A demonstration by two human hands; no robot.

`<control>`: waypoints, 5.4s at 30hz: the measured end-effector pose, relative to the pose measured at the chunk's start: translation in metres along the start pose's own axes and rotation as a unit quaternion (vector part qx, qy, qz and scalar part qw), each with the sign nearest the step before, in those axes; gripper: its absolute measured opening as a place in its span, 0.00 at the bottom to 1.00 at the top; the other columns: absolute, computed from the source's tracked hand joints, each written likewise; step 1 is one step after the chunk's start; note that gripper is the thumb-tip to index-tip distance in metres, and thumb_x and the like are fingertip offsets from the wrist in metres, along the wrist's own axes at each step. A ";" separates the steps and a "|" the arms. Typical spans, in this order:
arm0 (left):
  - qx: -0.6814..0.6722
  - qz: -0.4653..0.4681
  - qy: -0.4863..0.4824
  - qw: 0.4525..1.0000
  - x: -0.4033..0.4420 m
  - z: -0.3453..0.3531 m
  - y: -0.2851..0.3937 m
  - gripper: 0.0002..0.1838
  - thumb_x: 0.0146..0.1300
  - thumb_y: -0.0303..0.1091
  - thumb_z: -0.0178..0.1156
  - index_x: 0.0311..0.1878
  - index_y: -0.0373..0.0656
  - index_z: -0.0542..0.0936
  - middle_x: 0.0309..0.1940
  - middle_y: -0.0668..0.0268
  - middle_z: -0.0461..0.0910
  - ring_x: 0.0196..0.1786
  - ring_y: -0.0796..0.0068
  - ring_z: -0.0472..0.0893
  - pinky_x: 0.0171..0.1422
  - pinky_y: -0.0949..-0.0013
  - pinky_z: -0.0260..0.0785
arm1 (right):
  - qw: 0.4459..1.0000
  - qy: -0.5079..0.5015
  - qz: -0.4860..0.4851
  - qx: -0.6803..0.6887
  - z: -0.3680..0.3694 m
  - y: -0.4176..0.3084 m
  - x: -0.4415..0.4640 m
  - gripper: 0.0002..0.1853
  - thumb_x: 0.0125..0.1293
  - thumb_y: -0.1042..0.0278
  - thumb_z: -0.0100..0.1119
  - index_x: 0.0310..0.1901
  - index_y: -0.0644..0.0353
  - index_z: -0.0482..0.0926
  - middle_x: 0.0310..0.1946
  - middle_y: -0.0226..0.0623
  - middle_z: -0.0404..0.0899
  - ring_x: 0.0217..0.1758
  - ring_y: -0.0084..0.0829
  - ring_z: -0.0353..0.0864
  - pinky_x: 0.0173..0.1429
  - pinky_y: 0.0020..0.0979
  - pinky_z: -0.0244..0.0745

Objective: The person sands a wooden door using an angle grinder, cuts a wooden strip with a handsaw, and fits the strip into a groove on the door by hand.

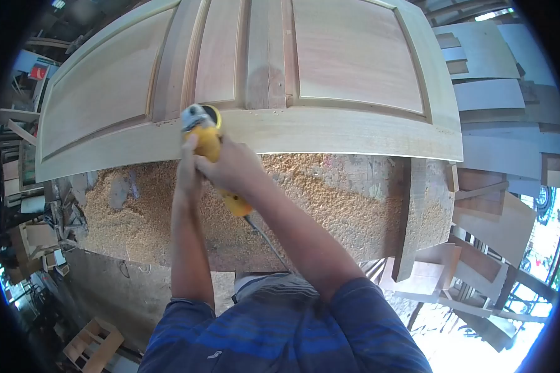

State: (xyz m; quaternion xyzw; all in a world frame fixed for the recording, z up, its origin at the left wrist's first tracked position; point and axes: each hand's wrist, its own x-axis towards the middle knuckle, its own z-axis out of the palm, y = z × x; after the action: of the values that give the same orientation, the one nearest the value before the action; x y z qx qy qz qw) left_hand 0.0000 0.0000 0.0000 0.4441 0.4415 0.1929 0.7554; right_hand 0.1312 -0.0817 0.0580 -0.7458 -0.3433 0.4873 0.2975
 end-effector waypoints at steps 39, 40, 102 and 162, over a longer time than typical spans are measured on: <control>0.126 -0.088 -0.266 0.952 0.008 0.237 -0.049 0.36 0.82 0.64 0.51 0.57 0.35 0.87 0.46 0.54 0.89 0.46 0.65 0.90 0.49 0.59 0.85 | 0.953 0.287 0.059 0.078 -0.138 0.150 -0.113 0.26 0.75 0.53 0.63 0.57 0.73 0.80 0.44 0.53 0.91 0.45 0.45 0.95 0.51 0.46 0.90; 0.103 -0.057 -0.257 0.959 0.011 0.220 -0.052 0.35 0.83 0.64 0.51 0.60 0.37 0.86 0.48 0.55 0.89 0.49 0.66 0.89 0.54 0.59 0.84 | 0.967 0.236 0.045 0.086 -0.132 0.138 -0.105 0.26 0.75 0.51 0.64 0.56 0.72 0.81 0.43 0.51 0.91 0.43 0.43 0.95 0.50 0.46 0.91; 0.125 -0.120 -0.264 0.949 -0.005 0.508 -0.127 0.37 0.74 0.73 0.54 0.55 0.44 0.86 0.38 0.66 0.86 0.33 0.75 0.84 0.32 0.72 0.69 | 0.933 0.314 0.174 -0.016 -0.351 0.280 -0.210 0.35 0.68 0.40 0.67 0.58 0.70 0.79 0.50 0.65 0.90 0.59 0.62 0.91 0.67 0.54 0.84; 0.160 -0.079 -0.378 0.909 -0.054 0.640 -0.209 0.40 0.77 0.68 0.54 0.56 0.32 0.88 0.42 0.54 0.89 0.40 0.65 0.91 0.37 0.62 0.84 | 0.895 0.422 0.112 0.094 -0.403 0.379 -0.323 0.30 0.72 0.50 0.66 0.61 0.73 0.82 0.48 0.60 0.92 0.53 0.55 0.94 0.61 0.48 0.86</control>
State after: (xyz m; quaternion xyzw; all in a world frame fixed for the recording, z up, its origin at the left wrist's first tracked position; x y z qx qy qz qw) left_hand 0.4865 -0.4683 -0.0110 0.5621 0.1817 -0.1229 0.7975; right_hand 0.4968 -0.6072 0.0717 -0.8833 -0.0526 0.1866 0.4269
